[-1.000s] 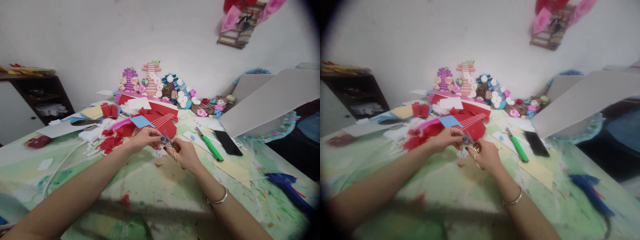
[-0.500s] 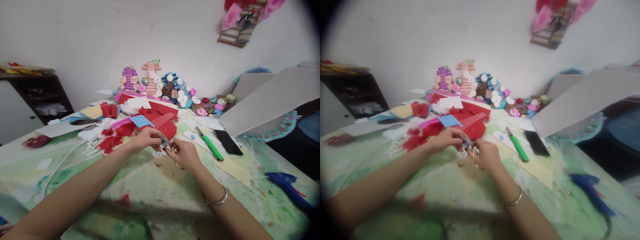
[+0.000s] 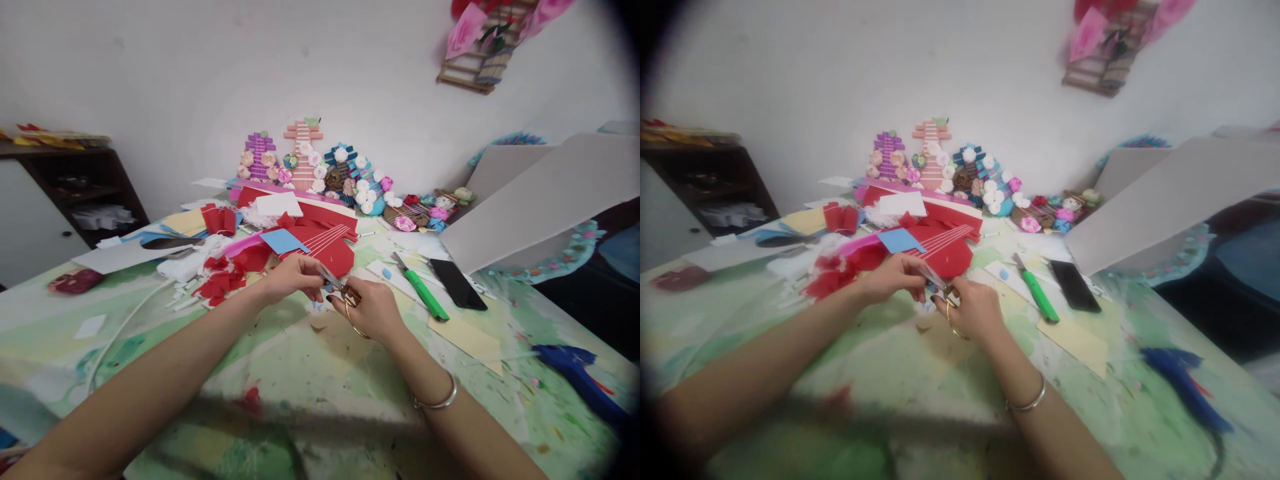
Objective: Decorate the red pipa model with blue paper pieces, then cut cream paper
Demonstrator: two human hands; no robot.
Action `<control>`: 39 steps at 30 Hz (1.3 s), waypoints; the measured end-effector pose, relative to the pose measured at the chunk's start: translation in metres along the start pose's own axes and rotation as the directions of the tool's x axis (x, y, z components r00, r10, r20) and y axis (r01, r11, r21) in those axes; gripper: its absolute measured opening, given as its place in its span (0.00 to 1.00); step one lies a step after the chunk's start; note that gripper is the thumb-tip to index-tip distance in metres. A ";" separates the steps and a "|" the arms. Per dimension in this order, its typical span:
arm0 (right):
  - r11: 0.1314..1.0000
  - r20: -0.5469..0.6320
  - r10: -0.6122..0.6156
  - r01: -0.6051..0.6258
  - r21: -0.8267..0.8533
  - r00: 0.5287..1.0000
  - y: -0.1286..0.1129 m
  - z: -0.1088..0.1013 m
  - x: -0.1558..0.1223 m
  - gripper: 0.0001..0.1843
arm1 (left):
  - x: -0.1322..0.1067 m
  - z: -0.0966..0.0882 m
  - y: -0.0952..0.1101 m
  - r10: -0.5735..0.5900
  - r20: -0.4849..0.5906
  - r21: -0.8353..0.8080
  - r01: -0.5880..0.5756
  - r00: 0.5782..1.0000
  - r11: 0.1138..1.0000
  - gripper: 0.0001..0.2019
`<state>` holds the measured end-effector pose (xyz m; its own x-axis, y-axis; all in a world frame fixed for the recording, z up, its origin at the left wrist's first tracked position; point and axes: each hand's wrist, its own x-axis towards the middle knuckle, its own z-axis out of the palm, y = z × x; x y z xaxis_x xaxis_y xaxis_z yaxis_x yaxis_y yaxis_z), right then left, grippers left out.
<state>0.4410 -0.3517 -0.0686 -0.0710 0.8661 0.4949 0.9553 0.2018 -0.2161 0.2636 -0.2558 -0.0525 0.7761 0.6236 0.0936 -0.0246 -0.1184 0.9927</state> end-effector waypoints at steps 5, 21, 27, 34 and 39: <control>1.000 -0.006 -0.017 0.017 0.003 1.000 0.001 0.001 0.000 0.13 | 0.000 0.000 0.000 -0.001 0.010 -0.001 0.001 1.000 1.000 0.10; 0.999 0.020 -0.002 0.003 -0.042 1.000 0.000 -0.002 0.000 0.14 | 0.001 -0.003 -0.001 0.003 0.031 0.009 -0.003 1.000 1.000 0.10; 0.999 0.035 0.012 -0.011 -0.040 0.999 0.000 -0.002 0.001 0.15 | 0.001 -0.003 -0.001 -0.004 0.024 0.011 0.004 1.000 1.000 0.10; 1.000 0.040 0.021 -0.021 -0.021 0.999 0.001 -0.001 0.000 0.15 | 0.000 -0.003 -0.002 0.000 0.031 0.010 0.000 1.000 1.000 0.10; 0.999 0.048 0.029 -0.028 -0.022 0.998 0.002 -0.001 0.001 0.14 | 0.001 -0.003 -0.002 -0.005 0.040 0.011 0.005 0.999 1.000 0.10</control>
<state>0.4435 -0.3509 -0.0675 -0.0572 0.8923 0.4478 0.9630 0.1676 -0.2111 0.2620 -0.2524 -0.0544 0.8006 0.5930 0.0854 -0.0141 -0.1239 0.9922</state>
